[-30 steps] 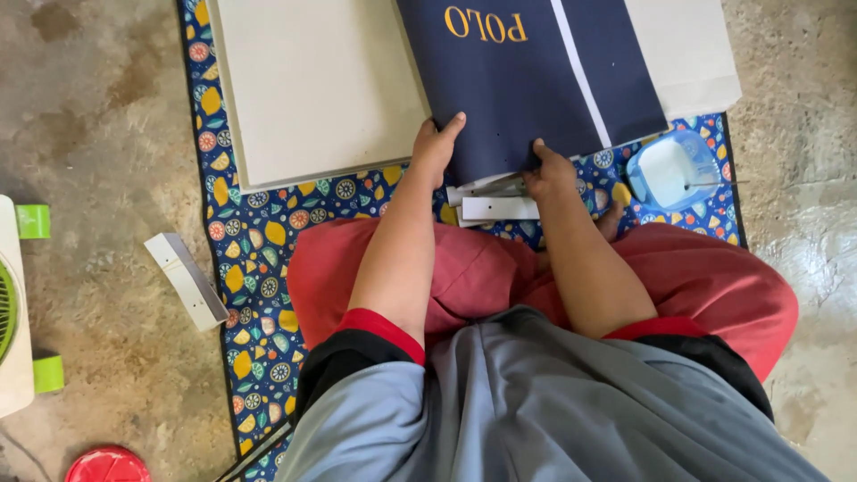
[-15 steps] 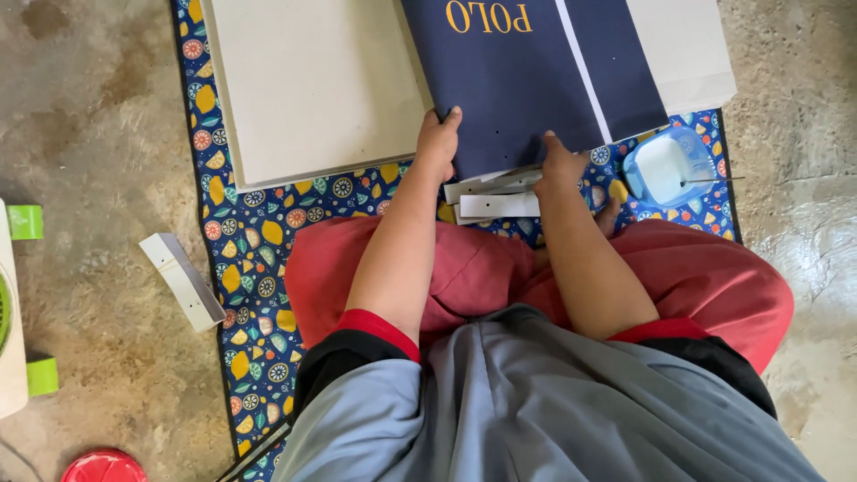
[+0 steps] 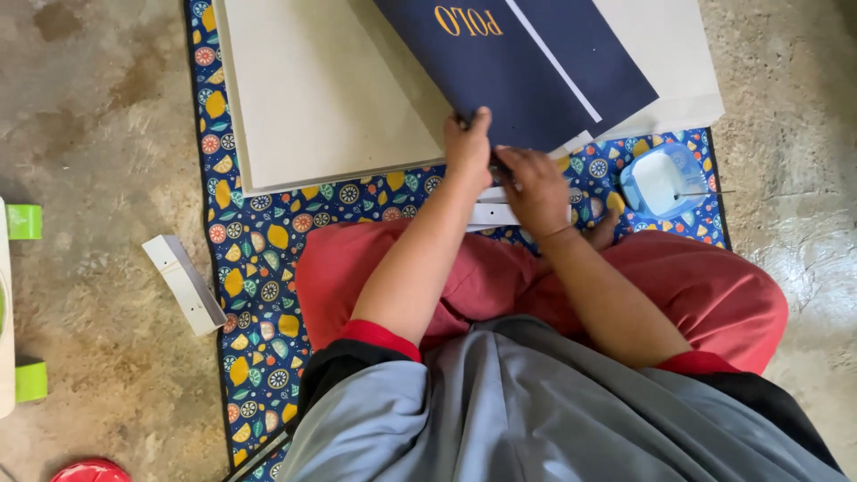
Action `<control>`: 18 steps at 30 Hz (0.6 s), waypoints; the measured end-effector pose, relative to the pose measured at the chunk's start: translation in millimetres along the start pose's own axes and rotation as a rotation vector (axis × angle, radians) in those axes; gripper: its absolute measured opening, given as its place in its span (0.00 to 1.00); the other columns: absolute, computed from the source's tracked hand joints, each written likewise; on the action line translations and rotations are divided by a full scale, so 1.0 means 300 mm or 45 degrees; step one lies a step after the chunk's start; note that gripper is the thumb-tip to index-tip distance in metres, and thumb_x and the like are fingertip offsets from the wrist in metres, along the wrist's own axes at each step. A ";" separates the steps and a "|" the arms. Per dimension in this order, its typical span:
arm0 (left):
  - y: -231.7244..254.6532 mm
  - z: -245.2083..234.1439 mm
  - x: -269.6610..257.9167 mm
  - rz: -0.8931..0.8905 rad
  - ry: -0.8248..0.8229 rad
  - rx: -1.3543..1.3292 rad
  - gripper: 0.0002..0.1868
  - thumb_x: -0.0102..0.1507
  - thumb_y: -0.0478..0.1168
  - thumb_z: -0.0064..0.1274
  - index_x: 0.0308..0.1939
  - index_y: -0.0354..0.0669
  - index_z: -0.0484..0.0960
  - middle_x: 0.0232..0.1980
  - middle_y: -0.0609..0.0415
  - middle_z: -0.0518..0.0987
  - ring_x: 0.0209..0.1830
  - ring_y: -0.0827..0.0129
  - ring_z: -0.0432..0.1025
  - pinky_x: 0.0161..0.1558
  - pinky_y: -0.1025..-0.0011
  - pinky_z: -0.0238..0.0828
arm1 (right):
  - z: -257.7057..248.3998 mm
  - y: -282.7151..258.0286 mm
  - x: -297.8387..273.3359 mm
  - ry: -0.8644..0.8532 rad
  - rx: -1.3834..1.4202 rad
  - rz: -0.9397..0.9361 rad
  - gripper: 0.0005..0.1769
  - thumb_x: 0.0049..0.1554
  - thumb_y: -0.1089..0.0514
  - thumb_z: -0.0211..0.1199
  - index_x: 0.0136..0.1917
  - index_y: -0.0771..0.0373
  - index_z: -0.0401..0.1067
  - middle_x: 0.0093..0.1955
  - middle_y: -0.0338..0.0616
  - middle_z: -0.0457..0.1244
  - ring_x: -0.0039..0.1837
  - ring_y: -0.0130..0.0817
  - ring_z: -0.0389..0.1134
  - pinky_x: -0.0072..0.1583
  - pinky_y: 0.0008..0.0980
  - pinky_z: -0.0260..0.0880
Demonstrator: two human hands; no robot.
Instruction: The person is applying glue to white cardboard strips using a small stick and then carefully adhering them to a larger blue cardboard folder, followed by folding the cardboard.
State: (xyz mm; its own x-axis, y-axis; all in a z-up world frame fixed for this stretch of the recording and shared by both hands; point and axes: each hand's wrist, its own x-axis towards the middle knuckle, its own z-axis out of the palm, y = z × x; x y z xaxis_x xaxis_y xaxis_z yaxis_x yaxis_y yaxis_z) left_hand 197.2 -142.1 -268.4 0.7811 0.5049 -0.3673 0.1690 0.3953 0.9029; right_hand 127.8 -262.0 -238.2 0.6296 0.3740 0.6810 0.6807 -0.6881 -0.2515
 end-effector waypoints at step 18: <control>0.344 -0.002 -0.041 1.900 -0.624 1.443 0.25 0.54 0.44 0.72 0.54 0.52 0.80 0.50 0.59 0.77 0.55 0.61 0.73 0.68 0.53 0.58 | -0.600 0.264 0.096 -0.165 0.686 0.727 0.14 0.61 0.76 0.66 0.59 0.67 0.77 0.54 0.41 0.70 0.52 0.26 0.68 0.56 0.23 0.69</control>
State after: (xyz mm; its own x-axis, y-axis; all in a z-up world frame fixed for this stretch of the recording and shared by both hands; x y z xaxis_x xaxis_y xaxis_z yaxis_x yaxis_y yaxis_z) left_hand 204.8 -107.1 -170.8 0.6812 -0.3918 0.6184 -0.5953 -0.7882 0.1564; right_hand 132.3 -417.6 -114.7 0.9519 0.1466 0.2691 0.3060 -0.4121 -0.8582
